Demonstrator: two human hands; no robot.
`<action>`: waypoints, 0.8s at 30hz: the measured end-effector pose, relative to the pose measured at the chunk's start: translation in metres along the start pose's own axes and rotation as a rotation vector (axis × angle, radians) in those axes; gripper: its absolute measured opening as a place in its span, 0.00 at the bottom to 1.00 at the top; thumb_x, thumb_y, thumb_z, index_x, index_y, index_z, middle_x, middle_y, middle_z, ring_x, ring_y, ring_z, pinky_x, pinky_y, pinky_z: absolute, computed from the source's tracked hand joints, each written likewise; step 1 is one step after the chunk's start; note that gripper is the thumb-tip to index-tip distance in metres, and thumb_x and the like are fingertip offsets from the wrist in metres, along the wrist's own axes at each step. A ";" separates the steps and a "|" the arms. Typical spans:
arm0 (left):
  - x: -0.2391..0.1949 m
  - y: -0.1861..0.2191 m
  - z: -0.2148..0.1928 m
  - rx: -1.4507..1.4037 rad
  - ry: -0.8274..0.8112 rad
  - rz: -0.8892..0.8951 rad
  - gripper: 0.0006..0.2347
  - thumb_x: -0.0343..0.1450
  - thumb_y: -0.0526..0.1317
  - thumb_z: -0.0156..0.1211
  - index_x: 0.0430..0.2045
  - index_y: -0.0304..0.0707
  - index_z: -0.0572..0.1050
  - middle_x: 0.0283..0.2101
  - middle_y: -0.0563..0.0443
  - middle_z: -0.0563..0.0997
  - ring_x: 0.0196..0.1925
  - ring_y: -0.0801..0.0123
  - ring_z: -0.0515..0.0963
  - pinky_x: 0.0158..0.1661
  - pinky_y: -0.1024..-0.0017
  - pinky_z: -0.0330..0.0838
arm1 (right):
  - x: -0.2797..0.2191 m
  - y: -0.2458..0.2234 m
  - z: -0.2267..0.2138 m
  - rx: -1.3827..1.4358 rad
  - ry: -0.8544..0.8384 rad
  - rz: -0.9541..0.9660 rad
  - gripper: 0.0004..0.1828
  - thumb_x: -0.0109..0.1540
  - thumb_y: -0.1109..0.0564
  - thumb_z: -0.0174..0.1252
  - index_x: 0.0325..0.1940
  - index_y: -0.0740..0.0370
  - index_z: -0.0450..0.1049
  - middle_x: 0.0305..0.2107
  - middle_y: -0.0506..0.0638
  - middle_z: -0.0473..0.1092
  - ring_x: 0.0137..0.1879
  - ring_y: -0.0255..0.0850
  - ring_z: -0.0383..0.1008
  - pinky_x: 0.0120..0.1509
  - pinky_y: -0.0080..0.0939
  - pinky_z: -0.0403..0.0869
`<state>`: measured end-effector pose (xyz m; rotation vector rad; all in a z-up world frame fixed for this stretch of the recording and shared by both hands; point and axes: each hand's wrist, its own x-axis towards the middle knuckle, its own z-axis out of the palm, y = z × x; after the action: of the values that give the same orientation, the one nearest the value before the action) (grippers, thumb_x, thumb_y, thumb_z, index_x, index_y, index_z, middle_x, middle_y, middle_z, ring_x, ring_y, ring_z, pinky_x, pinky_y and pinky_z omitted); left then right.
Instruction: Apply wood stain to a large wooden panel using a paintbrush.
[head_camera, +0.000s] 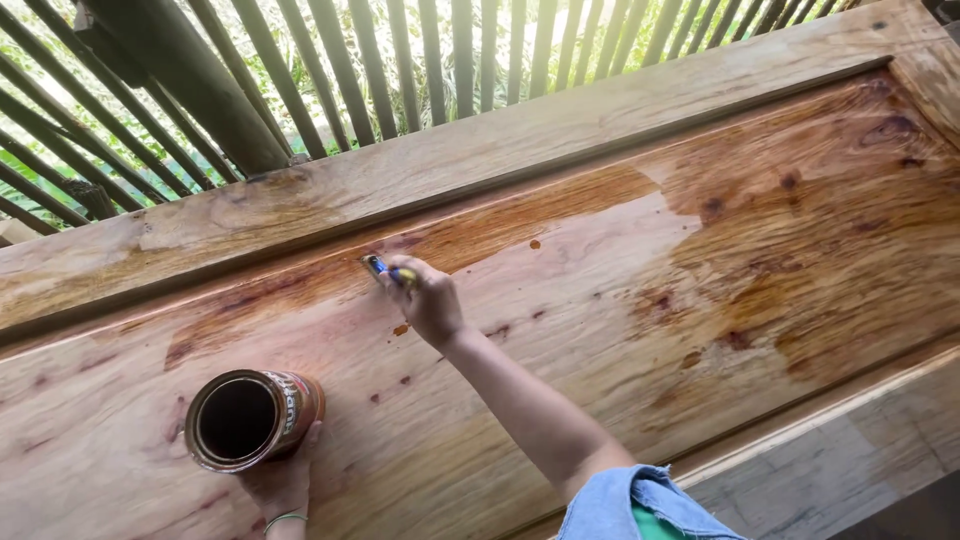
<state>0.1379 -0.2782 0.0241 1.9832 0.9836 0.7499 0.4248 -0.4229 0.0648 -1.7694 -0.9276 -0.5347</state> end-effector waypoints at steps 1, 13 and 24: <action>0.000 0.005 -0.001 0.018 -0.015 -0.023 0.45 0.54 0.41 0.74 0.66 0.25 0.55 0.64 0.34 0.67 0.63 0.50 0.70 0.65 0.60 0.62 | 0.002 0.006 -0.006 0.085 -0.015 0.138 0.06 0.63 0.63 0.60 0.42 0.69 0.75 0.33 0.57 0.78 0.30 0.37 0.78 0.30 0.27 0.79; -0.001 -0.046 0.029 0.038 0.144 0.201 0.44 0.54 0.37 0.75 0.66 0.17 0.59 0.62 0.25 0.69 0.60 0.42 0.72 0.58 0.57 0.69 | -0.010 0.336 -0.355 -0.724 0.467 0.302 0.11 0.58 0.60 0.73 0.40 0.50 0.77 0.25 0.50 0.76 0.37 0.53 0.81 0.41 0.46 0.77; 0.008 -0.062 0.019 -0.027 0.128 0.256 0.42 0.55 0.32 0.73 0.66 0.14 0.57 0.63 0.21 0.67 0.60 0.37 0.71 0.58 0.52 0.70 | 0.015 0.148 -0.155 -0.540 0.092 0.106 0.08 0.62 0.59 0.62 0.33 0.64 0.70 0.22 0.62 0.71 0.32 0.65 0.75 0.38 0.61 0.72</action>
<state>0.1332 -0.2544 -0.0364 2.0818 0.7949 1.0356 0.5619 -0.5871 0.0488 -2.2371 -0.6552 -0.8466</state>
